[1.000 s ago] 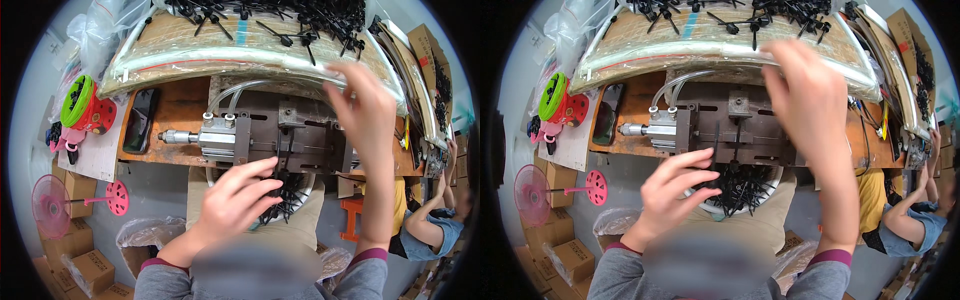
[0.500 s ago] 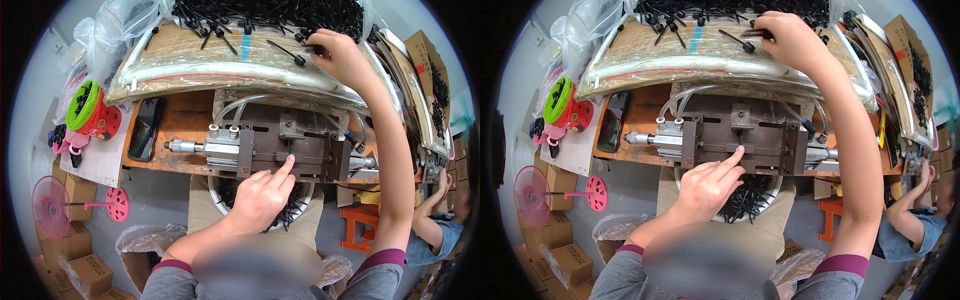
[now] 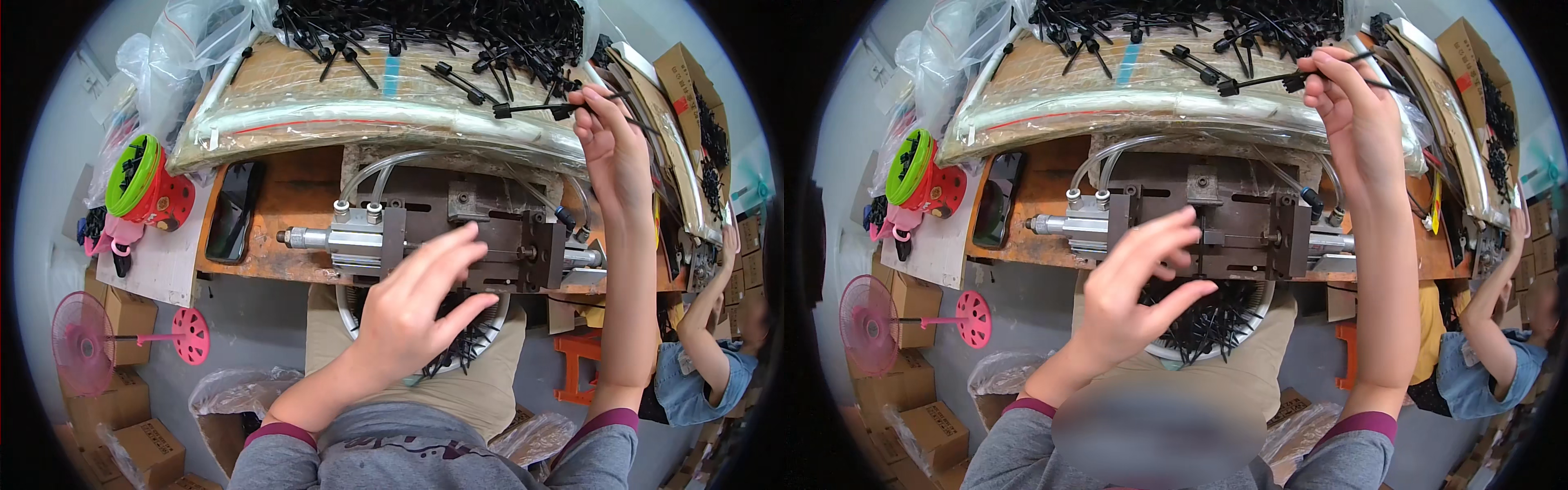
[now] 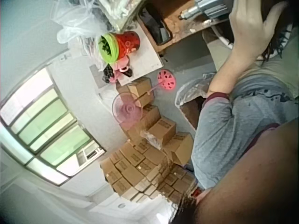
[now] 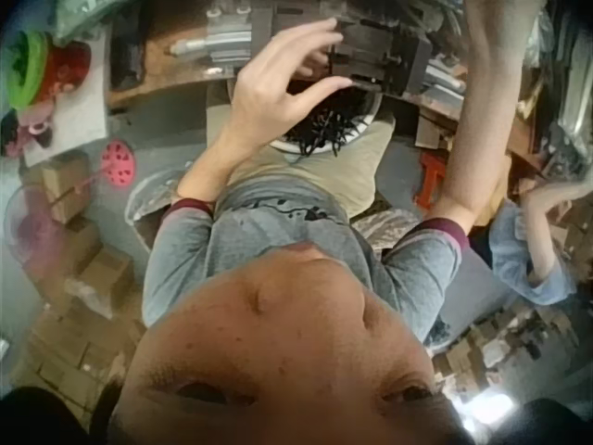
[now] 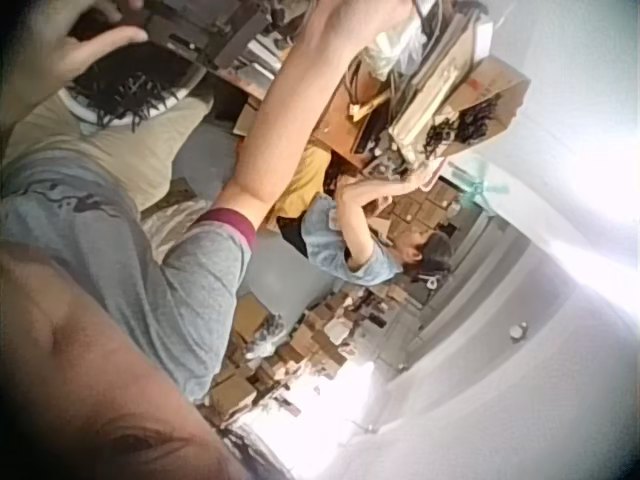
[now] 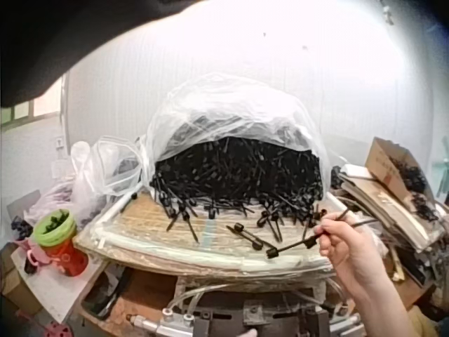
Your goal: Assembling black cable connectors using a manual or pneumatic pressing machine at a workbench.
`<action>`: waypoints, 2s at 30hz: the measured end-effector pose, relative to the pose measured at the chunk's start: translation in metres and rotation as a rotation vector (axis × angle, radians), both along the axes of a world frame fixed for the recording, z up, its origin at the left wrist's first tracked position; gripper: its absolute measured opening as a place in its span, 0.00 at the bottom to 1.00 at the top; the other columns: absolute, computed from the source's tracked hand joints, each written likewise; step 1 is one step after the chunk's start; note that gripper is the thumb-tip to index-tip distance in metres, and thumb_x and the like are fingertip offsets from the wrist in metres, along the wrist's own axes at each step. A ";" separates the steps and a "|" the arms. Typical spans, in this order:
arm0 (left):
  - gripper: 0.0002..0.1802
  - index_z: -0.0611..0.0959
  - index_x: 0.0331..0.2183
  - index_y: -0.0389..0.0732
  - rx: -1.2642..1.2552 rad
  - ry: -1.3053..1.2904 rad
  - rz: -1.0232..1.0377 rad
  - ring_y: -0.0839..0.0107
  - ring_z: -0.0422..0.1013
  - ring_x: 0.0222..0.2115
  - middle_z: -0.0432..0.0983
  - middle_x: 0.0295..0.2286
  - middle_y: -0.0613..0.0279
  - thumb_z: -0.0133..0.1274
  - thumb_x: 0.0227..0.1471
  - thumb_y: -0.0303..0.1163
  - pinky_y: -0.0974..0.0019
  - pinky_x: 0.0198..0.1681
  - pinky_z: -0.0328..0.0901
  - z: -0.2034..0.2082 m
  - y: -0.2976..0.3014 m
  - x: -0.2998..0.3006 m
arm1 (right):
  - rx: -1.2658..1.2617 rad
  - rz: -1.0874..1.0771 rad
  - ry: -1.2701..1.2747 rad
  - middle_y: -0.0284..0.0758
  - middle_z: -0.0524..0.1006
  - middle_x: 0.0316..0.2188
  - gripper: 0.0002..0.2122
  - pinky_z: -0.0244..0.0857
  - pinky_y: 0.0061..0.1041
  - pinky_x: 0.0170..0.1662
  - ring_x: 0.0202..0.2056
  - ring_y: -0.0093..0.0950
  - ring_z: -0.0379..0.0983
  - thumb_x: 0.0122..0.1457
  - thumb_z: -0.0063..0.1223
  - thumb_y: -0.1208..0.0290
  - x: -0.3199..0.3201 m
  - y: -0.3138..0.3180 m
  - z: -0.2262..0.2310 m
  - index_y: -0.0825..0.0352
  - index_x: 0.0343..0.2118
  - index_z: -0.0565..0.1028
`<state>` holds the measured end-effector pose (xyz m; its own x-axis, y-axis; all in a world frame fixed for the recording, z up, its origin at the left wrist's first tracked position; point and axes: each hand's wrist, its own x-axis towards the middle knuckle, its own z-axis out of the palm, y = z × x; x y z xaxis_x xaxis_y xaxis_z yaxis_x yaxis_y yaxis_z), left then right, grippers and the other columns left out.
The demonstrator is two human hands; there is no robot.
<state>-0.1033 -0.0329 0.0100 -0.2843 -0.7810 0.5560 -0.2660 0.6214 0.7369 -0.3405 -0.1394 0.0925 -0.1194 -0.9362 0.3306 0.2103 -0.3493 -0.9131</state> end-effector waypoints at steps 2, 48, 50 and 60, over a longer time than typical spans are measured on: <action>0.34 0.74 0.51 0.36 0.063 0.217 -0.006 0.68 0.73 0.42 0.67 0.53 0.51 0.66 0.39 0.21 0.68 0.37 0.74 0.009 -0.006 0.000 | -0.004 0.039 -0.112 0.39 0.77 0.34 0.09 0.66 0.16 0.35 0.28 0.17 0.70 0.59 0.52 0.74 -0.001 0.012 -0.004 0.71 0.40 0.73; 0.18 0.83 0.34 0.37 -0.159 -0.274 0.051 0.63 0.76 0.32 0.79 0.39 0.57 0.64 0.34 0.23 0.65 0.34 0.72 -0.017 0.020 0.002 | 0.307 0.083 0.133 0.28 0.66 0.15 0.12 0.48 0.13 0.15 0.13 0.13 0.56 0.70 0.34 0.67 0.043 0.155 -0.081 0.70 0.37 0.68; 0.14 0.83 0.32 0.38 -0.227 -0.376 0.093 0.64 0.76 0.34 0.78 0.43 0.56 0.63 0.36 0.25 0.66 0.35 0.71 -0.032 0.017 -0.003 | 0.371 0.062 0.021 0.28 0.63 0.14 0.15 0.46 0.14 0.15 0.12 0.14 0.53 0.70 0.31 0.62 0.046 0.156 -0.081 0.68 0.32 0.66; 0.12 0.84 0.30 0.39 -0.260 -0.560 0.155 0.74 0.72 0.20 0.78 0.44 0.57 0.61 0.37 0.27 0.72 0.25 0.65 -0.031 0.010 -0.013 | 0.253 -0.075 0.002 0.33 0.64 0.19 0.18 0.53 0.19 0.25 0.18 0.20 0.55 0.69 0.25 0.59 0.049 0.162 -0.072 0.67 0.28 0.63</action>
